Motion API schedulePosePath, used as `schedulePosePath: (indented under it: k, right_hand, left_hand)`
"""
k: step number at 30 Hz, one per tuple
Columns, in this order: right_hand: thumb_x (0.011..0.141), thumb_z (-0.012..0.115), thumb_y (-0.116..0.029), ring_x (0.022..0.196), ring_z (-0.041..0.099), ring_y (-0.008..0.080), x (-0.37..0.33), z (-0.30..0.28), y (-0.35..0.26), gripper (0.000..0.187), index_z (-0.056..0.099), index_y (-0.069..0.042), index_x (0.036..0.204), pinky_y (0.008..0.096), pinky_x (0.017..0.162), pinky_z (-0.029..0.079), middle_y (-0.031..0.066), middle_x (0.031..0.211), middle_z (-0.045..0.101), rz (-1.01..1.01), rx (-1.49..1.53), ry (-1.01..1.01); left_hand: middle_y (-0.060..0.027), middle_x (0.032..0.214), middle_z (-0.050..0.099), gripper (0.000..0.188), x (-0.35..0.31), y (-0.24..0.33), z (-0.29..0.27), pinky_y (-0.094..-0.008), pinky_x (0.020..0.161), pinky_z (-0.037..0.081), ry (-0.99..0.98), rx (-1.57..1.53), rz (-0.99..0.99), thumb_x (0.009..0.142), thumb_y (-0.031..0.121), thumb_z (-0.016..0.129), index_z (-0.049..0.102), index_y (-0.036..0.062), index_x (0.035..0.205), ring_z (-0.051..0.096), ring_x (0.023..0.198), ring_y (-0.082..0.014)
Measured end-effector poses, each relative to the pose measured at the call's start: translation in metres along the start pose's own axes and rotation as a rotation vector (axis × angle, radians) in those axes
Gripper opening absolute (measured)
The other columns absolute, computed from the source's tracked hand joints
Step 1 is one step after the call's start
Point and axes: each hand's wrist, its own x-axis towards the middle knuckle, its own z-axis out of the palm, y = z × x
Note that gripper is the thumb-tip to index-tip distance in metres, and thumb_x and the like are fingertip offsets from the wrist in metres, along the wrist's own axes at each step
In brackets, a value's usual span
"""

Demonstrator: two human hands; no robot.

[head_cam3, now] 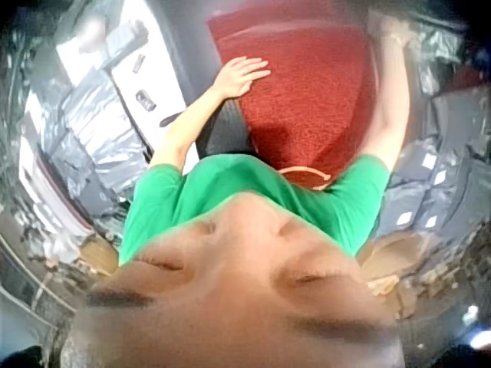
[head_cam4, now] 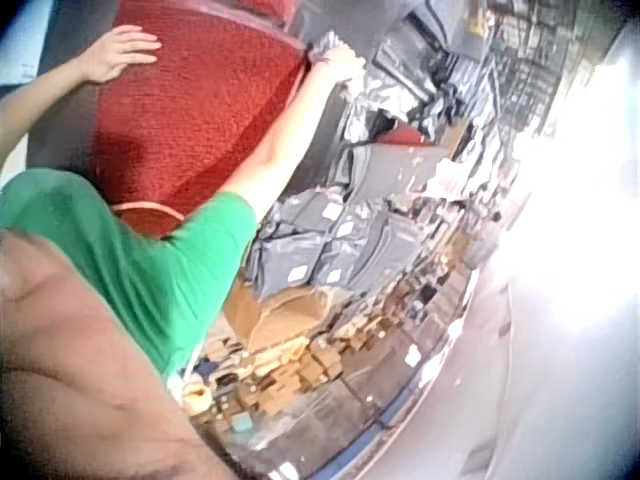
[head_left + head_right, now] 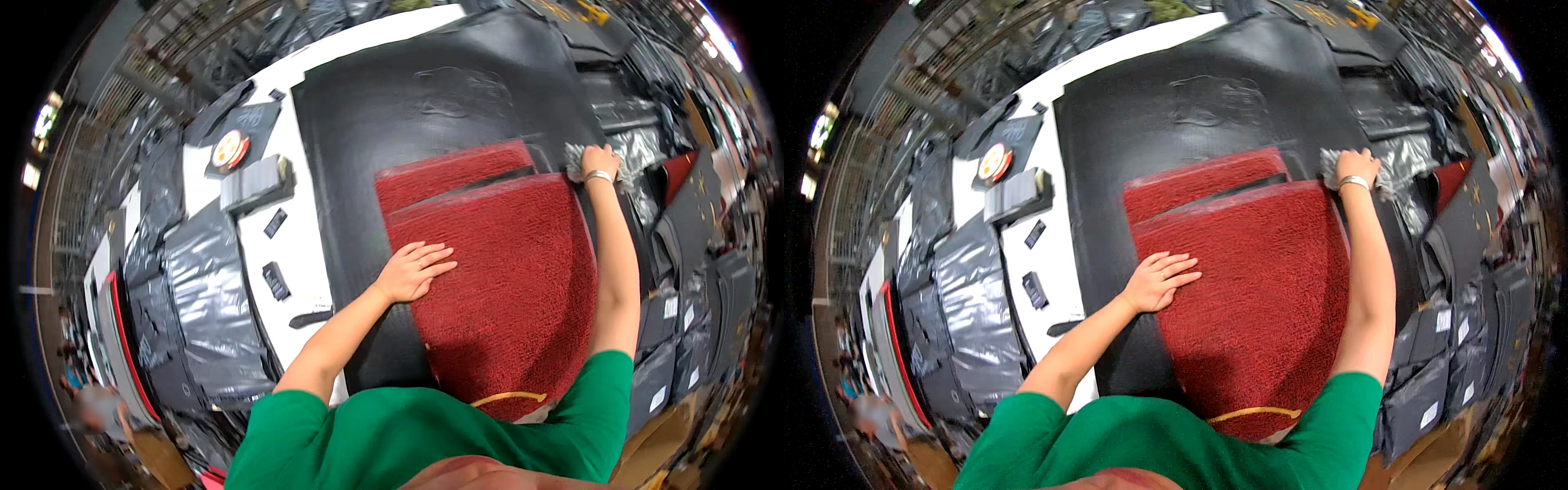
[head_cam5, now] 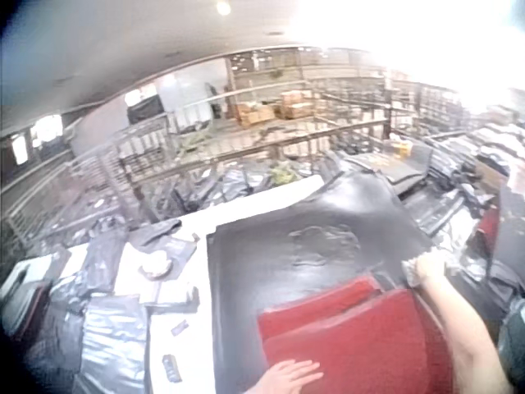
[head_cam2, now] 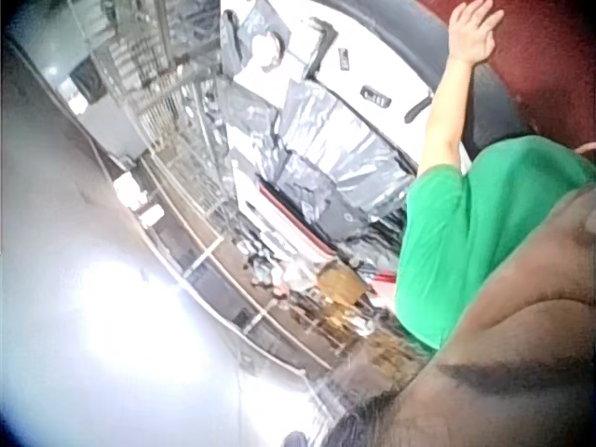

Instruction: The person cleans red floor mats with a handheld brush, folds them, and places each mat into a gray shipping bag before sealing the bag and applying a label.

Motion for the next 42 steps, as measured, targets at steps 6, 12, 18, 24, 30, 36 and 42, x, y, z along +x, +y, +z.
schedulePosePath:
  k: [6,12,18,24,30,36,42]
  right_hand:
    - [0.077,0.047,-0.017,0.088,0.054,0.0314,-0.084,-0.078,-0.223,0.021,0.061,-0.002,0.082,0.0424,0.078,0.043,0.0195,0.088,0.059,-0.726,0.887,0.617]
    - [0.079,0.046,-0.014,0.088,0.061,0.0245,-0.028,-0.039,-0.209,0.021,0.066,-0.007,0.084,0.039,0.076,0.045,0.0135,0.094,0.063,-0.475,0.292,0.108]
    - [0.077,0.051,-0.011,0.086,0.056,0.0359,-0.095,0.053,0.058,0.022,0.061,-0.006,0.095,0.0401,0.077,0.045,0.017,0.092,0.061,0.062,0.572,0.405]
    - [0.074,0.053,-0.012,0.095,0.052,0.0246,-0.486,0.157,0.214,0.042,0.047,0.006,0.112,0.0334,0.083,0.041,0.0146,0.107,0.054,1.167,1.555,0.266]
    - [0.076,0.056,-0.024,0.082,0.053,0.0145,-0.643,0.127,0.048,0.025,0.062,-0.002,0.088,0.0288,0.075,0.042,0.0029,0.086,0.059,1.1,1.79,-0.172]
    - [0.077,0.053,-0.007,0.083,0.057,0.0156,-0.59,0.102,-0.042,0.024,0.058,0.002,0.099,0.0283,0.078,0.043,0.0062,0.092,0.063,0.86,2.216,-0.257]
    - [0.076,0.061,-0.009,0.083,0.056,0.0124,-0.567,0.055,-0.04,0.028,0.057,0.002,0.102,0.0268,0.076,0.044,0.0039,0.094,0.061,0.729,2.404,-0.121]
  left_hand:
    - [-0.0016,0.13,0.044,0.049,-0.002,0.001,-0.002,-0.0384,0.101,0.028,-0.002,0.02,-0.005,0.074,0.012,0.048,0.05,0.0207,0.122,0.04,0.121,-0.0184]
    - [-0.0047,0.132,0.041,0.048,-0.013,0.018,-0.001,-0.0411,0.102,0.026,0.066,0.05,-0.261,0.077,0.017,0.057,0.046,0.0158,0.125,0.035,0.123,-0.0227]
    - [-0.0228,0.118,0.044,0.096,-0.017,0.019,0.019,-0.0381,0.092,0.037,0.581,-0.343,-1.115,0.059,0.024,0.08,0.023,-0.0058,0.13,0.045,0.108,-0.0309]
    - [-0.0205,0.111,0.052,0.08,-0.01,-0.028,0.011,-0.0335,0.085,0.043,0.45,-0.968,-1.189,0.064,0.027,0.077,0.034,-0.0093,0.12,0.055,0.098,-0.0266]
    - [-0.0136,0.113,0.052,0.05,0.009,0.015,0.005,-0.0338,0.086,0.043,0.75,-1.141,-0.918,0.077,0.018,0.066,0.042,-0.0007,0.117,0.052,0.099,-0.0234]
    - [-0.0079,0.107,0.056,0.031,0.075,0.071,-0.102,-0.0305,0.084,0.043,0.685,-1.14,-0.491,0.082,0.009,0.059,0.052,0.0,0.111,0.054,0.094,-0.0182]
    - [-0.0095,0.097,0.06,0.03,0.14,0.19,-0.316,-0.0264,0.075,0.045,0.786,-0.54,0.042,0.082,0.015,0.059,0.056,-0.0027,0.106,0.057,0.085,-0.016]
